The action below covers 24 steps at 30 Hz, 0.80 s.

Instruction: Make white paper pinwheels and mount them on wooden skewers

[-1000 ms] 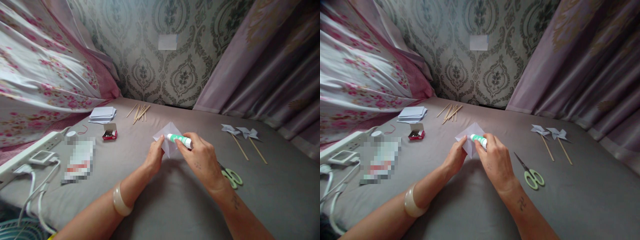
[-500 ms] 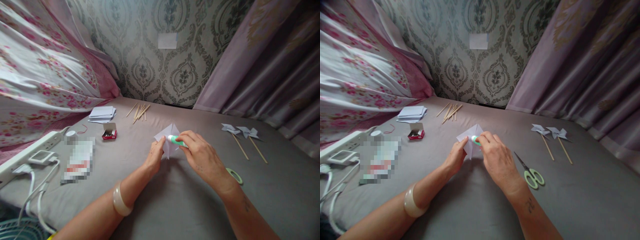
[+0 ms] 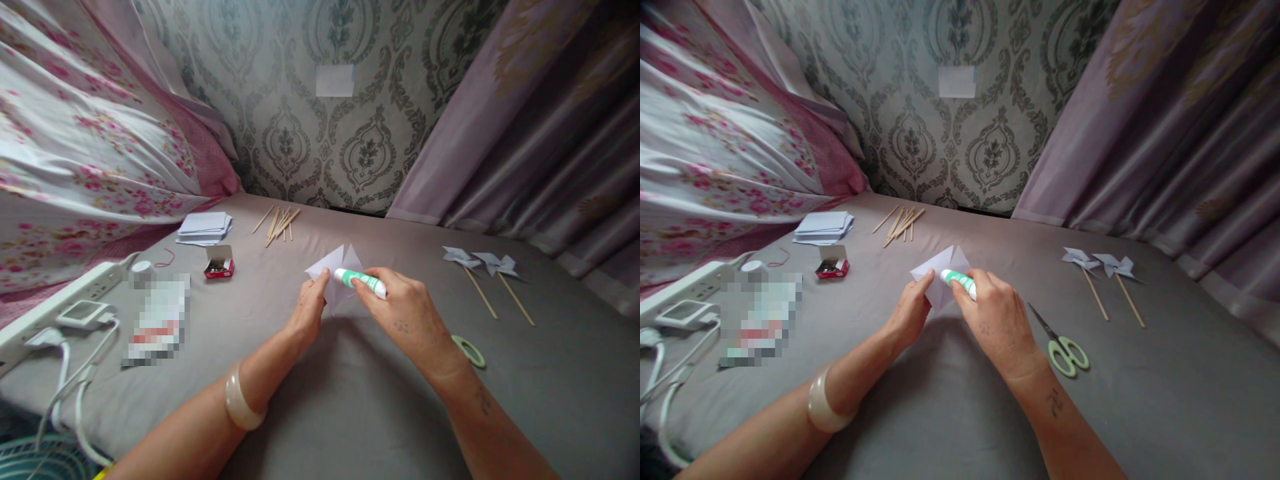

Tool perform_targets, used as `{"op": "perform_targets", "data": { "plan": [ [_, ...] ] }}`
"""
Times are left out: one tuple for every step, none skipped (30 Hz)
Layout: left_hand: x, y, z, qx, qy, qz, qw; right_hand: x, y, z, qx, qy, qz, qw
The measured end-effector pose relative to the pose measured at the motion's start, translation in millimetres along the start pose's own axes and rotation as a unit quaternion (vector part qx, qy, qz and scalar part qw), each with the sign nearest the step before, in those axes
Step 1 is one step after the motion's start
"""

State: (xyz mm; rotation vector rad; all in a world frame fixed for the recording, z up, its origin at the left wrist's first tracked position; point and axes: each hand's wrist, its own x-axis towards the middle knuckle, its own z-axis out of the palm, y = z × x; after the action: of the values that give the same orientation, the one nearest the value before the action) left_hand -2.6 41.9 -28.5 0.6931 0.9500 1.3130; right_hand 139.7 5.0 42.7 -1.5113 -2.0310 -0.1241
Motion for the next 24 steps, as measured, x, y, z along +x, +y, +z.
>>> {"op": "perform_targets", "data": {
  "plan": [
    [0,1,0.2,0.005,0.005,0.006,1.0,0,0,0,-0.001,-0.003,0.004,1.0],
    [0,1,0.6,0.01,0.01,0.011,1.0,0,1,0,-0.001,-0.009,0.002,1.0],
    [0,2,1.0,0.01,0.012,0.013,1.0,0,1,-1,0.001,-0.016,-0.005,1.0],
    [0,2,1.6,0.006,0.011,0.012,1.0,0,2,-2,0.003,-0.025,-0.016,1.0],
    [0,3,2.2,-0.001,0.009,0.008,1.0,0,3,-4,0.006,-0.035,-0.028,0.999],
    [0,4,2.8,-0.009,0.006,0.005,1.0,0,4,-6,0.008,-0.045,-0.039,0.998],
    [0,5,3.4,-0.018,0.005,0.001,1.0,0,4,-8,0.008,-0.054,-0.05,0.997],
    [1,6,4.0,-0.027,0.003,-0.001,1.0,0,5,-10,0.008,-0.063,-0.061,0.996],
    [1,8,4.5,-0.036,0.004,-0.001,0.999,0,4,-11,0.006,-0.07,-0.072,0.995],
    [1,9,4.9,-0.044,0.004,-0.002,0.999,0,4,-12,0.003,-0.075,-0.083,0.994],
    [2,11,5.3,-0.052,0.006,-0.003,0.999,0,3,-13,-0.001,-0.078,-0.094,0.992],
    [2,13,5.5,-0.061,0.01,-0.006,0.998,0,2,-12,-0.006,-0.08,-0.104,0.991],
    [3,15,5.8,-0.072,0.013,-0.013,0.997,0,2,-12,-0.013,-0.079,-0.112,0.991],
    [4,17,6.0,-0.085,0.015,-0.022,0.996,0,2,-11,-0.019,-0.076,-0.117,0.99],
    [4,19,6.2,-0.101,0.018,-0.034,0.994,1,2,-11,-0.022,-0.073,-0.122,0.99],
    [5,20,6.5,-0.115,0.021,-0.049,0.992,2,2,-10,-0.019,-0.07,-0.126,0.989],
    [5,22,6.9,-0.128,0.024,-0.065,0.989,2,2,-11,-0.008,-0.063,-0.128,0.99],
    [5,24,7.4,-0.139,0.026,-0.079,0.987,3,3,-12,0.011,-0.049,-0.124,0.991],
    [5,25,8.0,-0.147,0.03,-0.089,0.985,5,3,-14,0.034,-0.024,-0.105,0.994],
    [5,26,8.7,-0.154,0.035,-0.096,0.983,6,4,-17,0.056,0.011,-0.071,0.996],
    [4,27,9.5,-0.158,0.038,-0.102,0.982,7,5,-20,0.074,0.053,-0.024,0.996],
    [3,28,10.4,-0.159,0.04,-0.106,0.981,7,5,-24,0.086,0.094,0.028,0.991],
    [3,28,11.2,-0.16,0.043,-0.11,0.98,8,6,-27,0.094,0.129,0.075,0.984],
    [2,29,12.0,-0.158,0.046,-0.112,0.98,8,7,-30,0.1,0.153,0.111,0.977]
  ]
}}
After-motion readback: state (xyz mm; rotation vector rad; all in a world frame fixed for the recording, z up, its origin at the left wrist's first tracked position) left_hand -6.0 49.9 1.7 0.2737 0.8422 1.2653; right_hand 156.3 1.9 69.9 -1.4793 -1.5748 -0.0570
